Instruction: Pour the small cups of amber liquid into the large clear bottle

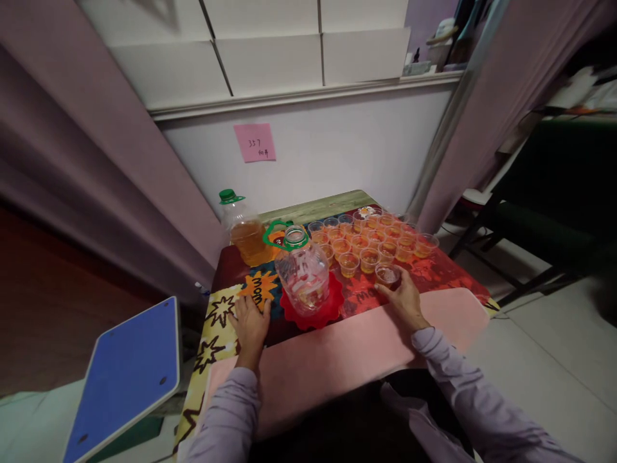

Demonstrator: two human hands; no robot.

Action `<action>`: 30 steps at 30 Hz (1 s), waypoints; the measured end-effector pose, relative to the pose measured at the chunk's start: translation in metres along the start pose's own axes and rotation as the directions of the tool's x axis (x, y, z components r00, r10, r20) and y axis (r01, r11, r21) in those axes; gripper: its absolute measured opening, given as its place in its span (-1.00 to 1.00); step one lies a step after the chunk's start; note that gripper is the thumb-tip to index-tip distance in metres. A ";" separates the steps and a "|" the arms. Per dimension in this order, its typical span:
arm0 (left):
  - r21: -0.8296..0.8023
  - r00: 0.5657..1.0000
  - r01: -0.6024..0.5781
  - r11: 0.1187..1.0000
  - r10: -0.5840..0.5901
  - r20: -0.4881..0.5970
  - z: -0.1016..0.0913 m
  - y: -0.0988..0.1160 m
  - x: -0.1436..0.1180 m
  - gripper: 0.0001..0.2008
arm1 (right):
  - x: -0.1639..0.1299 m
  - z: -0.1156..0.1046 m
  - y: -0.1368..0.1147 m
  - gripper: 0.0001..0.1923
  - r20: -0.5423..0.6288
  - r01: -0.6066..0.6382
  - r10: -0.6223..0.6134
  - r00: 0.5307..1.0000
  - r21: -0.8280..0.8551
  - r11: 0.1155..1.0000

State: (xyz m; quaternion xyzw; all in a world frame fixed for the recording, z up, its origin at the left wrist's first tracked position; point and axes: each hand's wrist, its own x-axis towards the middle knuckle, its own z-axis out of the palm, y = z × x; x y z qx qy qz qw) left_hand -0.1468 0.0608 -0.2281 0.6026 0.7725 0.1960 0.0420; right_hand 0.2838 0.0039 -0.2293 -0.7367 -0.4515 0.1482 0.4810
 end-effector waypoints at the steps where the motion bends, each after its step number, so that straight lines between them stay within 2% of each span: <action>1: 0.020 1.000 -0.004 1.000 0.004 0.001 0.000 -0.001 0.000 -0.28 | 0.000 0.002 0.000 -0.07 -0.008 -0.012 0.012 1.000 0.012 1.000; 5: 0.087 1.000 -0.005 0.996 0.006 -0.005 0.001 -0.001 0.001 -0.28 | 0.002 0.005 0.000 -0.19 -0.042 -0.048 0.051 0.998 0.074 0.996; 10: 0.139 1.000 0.005 0.990 -0.002 -0.023 0.007 -0.002 0.000 -0.29 | -0.004 0.004 -0.002 -0.25 -0.052 -0.062 0.074 0.996 0.195 0.979; 15: 0.160 0.999 0.007 0.987 -0.001 -0.040 0.010 -0.006 -0.001 -0.30 | -0.012 -0.010 -0.021 -0.28 -0.044 -0.017 0.037 0.998 0.384 0.923; 19: 0.169 0.999 -0.002 0.986 0.011 -0.052 0.013 -0.008 -0.003 -0.30 | -0.008 -0.032 -0.064 -0.25 0.001 0.006 -0.007 1.000 0.463 0.887; 24: 0.169 0.998 -0.004 0.986 0.016 -0.068 0.015 -0.008 -0.005 -0.31 | 0.013 -0.054 -0.142 -0.30 0.141 -0.032 -0.057 0.988 0.563 0.826; 27: 0.163 0.997 -0.006 0.987 0.019 -0.077 0.015 -0.009 -0.005 -0.32 | 0.027 -0.062 -0.190 -0.37 0.230 0.006 -0.161 0.960 0.558 0.830; 30: 0.155 0.997 -0.004 0.988 0.017 -0.080 0.014 -0.010 -0.004 -0.32 | 0.039 -0.063 -0.231 -0.42 0.288 0.085 -0.295 0.911 0.569 0.818</action>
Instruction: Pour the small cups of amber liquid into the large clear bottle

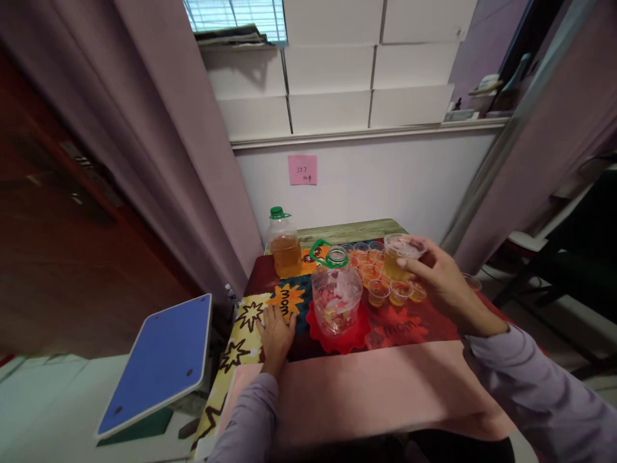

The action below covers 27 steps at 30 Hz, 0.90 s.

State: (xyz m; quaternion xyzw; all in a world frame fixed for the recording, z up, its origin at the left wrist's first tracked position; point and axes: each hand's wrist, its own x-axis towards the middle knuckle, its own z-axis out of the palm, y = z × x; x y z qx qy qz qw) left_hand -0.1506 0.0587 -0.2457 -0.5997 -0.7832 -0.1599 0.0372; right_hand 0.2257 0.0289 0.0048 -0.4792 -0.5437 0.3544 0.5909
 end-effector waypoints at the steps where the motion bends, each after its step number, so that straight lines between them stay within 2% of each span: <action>1: -0.002 1.000 0.000 1.000 0.000 0.000 0.000 0.000 0.000 -0.32 | 0.006 0.005 -0.008 -0.43 0.032 0.021 -0.021 0.999 0.009 1.000; 6: -0.011 1.000 -0.001 1.000 0.001 -0.005 0.002 -0.002 0.001 -0.34 | 0.029 0.032 -0.027 -0.42 0.135 0.066 -0.076 0.988 0.081 0.995; 11: -0.019 1.000 0.007 1.000 -0.007 -0.005 0.003 -0.002 0.000 -0.35 | 0.040 0.048 -0.033 -0.42 0.212 0.069 -0.077 0.974 0.047 0.997; 17: -0.033 1.000 0.008 0.999 -0.009 -0.008 0.004 -0.001 -0.001 -0.32 | 0.051 0.053 -0.029 -0.38 0.277 0.088 -0.075 0.958 -0.035 0.996; 27: -0.048 0.999 -0.001 0.999 -0.001 -0.044 0.007 0.001 -0.002 -0.34 | 0.060 0.050 -0.025 -0.41 0.307 0.183 -0.117 0.945 -0.194 0.964</action>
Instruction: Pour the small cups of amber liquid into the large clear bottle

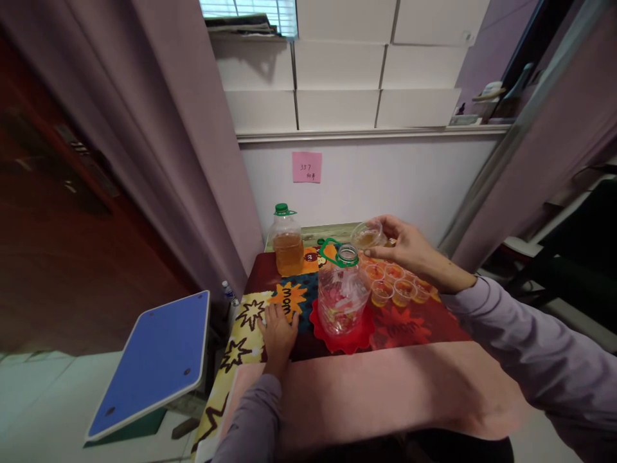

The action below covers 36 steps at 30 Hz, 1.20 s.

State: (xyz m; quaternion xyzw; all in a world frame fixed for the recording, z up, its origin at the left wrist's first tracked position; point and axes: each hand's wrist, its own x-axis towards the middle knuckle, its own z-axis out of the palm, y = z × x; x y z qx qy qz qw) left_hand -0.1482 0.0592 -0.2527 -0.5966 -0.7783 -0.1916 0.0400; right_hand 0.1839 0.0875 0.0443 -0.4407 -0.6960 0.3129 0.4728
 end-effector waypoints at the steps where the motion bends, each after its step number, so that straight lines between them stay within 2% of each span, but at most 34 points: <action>1: -0.001 1.000 0.000 1.000 0.000 -0.004 0.000 0.000 0.000 -0.35 | 0.000 -0.001 0.000 -0.41 0.004 0.004 -0.004 1.000 -0.013 1.000; 13: 0.000 1.000 0.003 1.000 -0.003 0.008 -0.001 -0.001 -0.001 -0.36 | 0.008 -0.006 0.005 -0.45 0.017 0.048 -0.046 0.999 -0.168 0.985; 22: 0.003 1.000 0.011 1.000 -0.011 0.016 -0.002 0.000 0.000 -0.36 | 0.009 -0.009 -0.003 -0.48 0.000 0.073 -0.076 0.997 -0.250 0.965; 36: -0.003 1.000 0.005 1.000 -0.005 0.028 -0.002 -0.002 0.002 -0.36 | 0.008 -0.008 -0.010 -0.50 0.024 0.069 -0.065 0.998 -0.260 0.963</action>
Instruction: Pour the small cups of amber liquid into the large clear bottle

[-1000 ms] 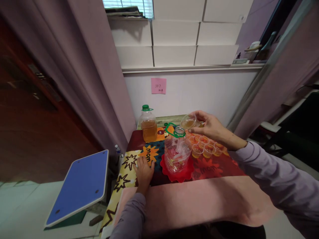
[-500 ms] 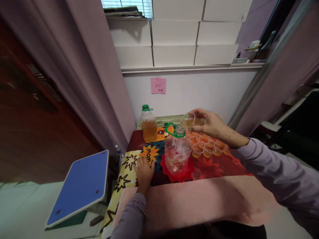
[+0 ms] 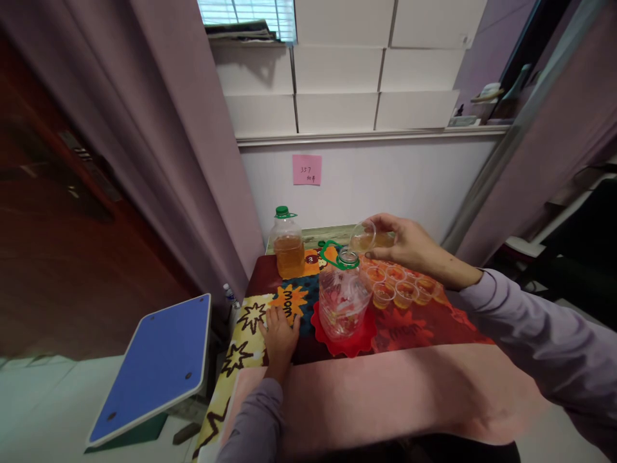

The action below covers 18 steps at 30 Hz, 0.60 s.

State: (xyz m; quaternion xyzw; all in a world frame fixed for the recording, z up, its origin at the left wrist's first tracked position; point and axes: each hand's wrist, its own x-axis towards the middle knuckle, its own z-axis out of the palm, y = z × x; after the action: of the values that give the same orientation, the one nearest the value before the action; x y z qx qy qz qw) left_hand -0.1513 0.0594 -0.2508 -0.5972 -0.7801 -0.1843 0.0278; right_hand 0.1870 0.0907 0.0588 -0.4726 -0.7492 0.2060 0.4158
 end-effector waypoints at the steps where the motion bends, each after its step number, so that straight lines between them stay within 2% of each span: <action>1: -0.001 1.000 0.000 1.000 0.000 0.002 0.000 0.000 0.000 -0.36 | 0.000 0.000 0.000 -0.50 0.001 0.001 -0.001 1.000 0.004 1.000; 11: 0.000 1.000 0.010 1.000 -0.010 0.002 0.003 -0.002 0.001 -0.37 | -0.001 0.001 -0.004 -0.49 -0.041 0.044 -0.045 0.998 -0.012 0.999; 18: 0.000 1.000 0.015 1.000 -0.015 0.003 0.004 -0.002 0.001 -0.37 | 0.002 -0.001 -0.010 -0.52 -0.012 0.047 -0.049 0.999 -0.114 0.992</action>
State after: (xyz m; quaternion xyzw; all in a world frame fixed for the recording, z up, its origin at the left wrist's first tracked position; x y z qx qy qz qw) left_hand -0.1530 0.0610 -0.2554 -0.5915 -0.7847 -0.1836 0.0254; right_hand 0.1818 0.0877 0.0673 -0.4788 -0.7678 0.1491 0.3987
